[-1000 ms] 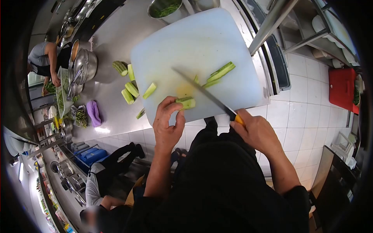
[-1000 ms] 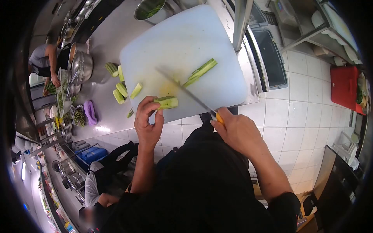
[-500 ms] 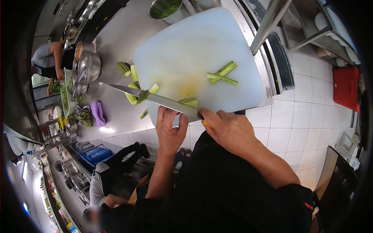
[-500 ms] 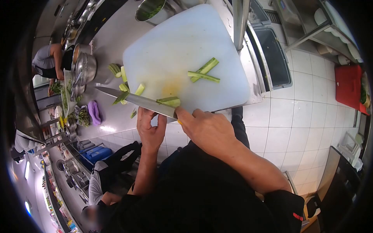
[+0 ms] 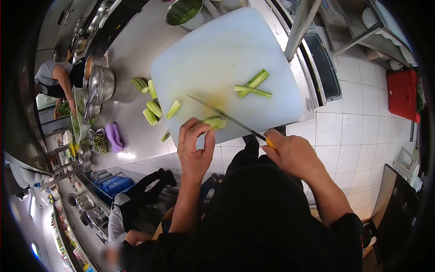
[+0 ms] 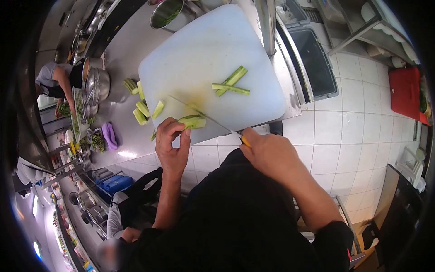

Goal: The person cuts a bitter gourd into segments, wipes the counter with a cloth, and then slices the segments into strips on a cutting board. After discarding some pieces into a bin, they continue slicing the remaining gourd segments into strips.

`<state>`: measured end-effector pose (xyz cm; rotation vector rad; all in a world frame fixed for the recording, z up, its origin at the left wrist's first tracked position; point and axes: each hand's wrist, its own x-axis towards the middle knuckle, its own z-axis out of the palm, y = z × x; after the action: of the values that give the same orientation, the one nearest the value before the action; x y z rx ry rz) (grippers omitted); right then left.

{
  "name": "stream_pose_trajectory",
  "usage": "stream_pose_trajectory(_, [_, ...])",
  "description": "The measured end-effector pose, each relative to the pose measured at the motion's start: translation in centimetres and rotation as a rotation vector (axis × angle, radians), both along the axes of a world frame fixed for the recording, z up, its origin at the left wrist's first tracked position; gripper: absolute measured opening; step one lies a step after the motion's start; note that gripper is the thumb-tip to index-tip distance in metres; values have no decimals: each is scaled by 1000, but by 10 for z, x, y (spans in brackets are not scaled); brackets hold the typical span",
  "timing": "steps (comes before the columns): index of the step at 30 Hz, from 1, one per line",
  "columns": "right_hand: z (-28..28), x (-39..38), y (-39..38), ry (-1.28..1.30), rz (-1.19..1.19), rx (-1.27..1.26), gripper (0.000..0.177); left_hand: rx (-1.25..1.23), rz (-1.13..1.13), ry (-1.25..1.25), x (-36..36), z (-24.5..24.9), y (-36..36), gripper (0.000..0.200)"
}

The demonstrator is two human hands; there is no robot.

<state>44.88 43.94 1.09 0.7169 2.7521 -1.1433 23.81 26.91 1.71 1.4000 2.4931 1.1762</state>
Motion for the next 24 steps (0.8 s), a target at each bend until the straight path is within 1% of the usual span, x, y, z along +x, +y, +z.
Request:
stream_pose_trajectory(2, [3,0,10,-58,-32,-88,26,-14,-48,104,-3,1,1,31])
stream_pose_trajectory(5, [12,-9,2,72,-97,9,26,12,-62,41,0,3,1,32])
stream_pose_trajectory(8, [15,-24,-10,344,-62,87,26,-5,-51,63,3,3,0,34])
stream_pose_trajectory(9, [16,-31,-14,391,-28,133,26,-25,-56,98,2,3,-1,32])
stream_pose_trajectory(12, [20,-47,-25,415,11,129,28,-54,-68,167,1,1,-2,28])
stream_pose_trajectory(16, [13,-49,-26,440,-5,104,29,-54,-51,118,1,-1,-5,33])
stream_pose_trajectory(20, [6,-38,-30,330,-18,71,27,-45,0,67,2,-11,-10,34])
stream_pose_trajectory(24, [-4,-23,-31,188,-19,41,23,-43,-69,110,0,-6,-5,32])
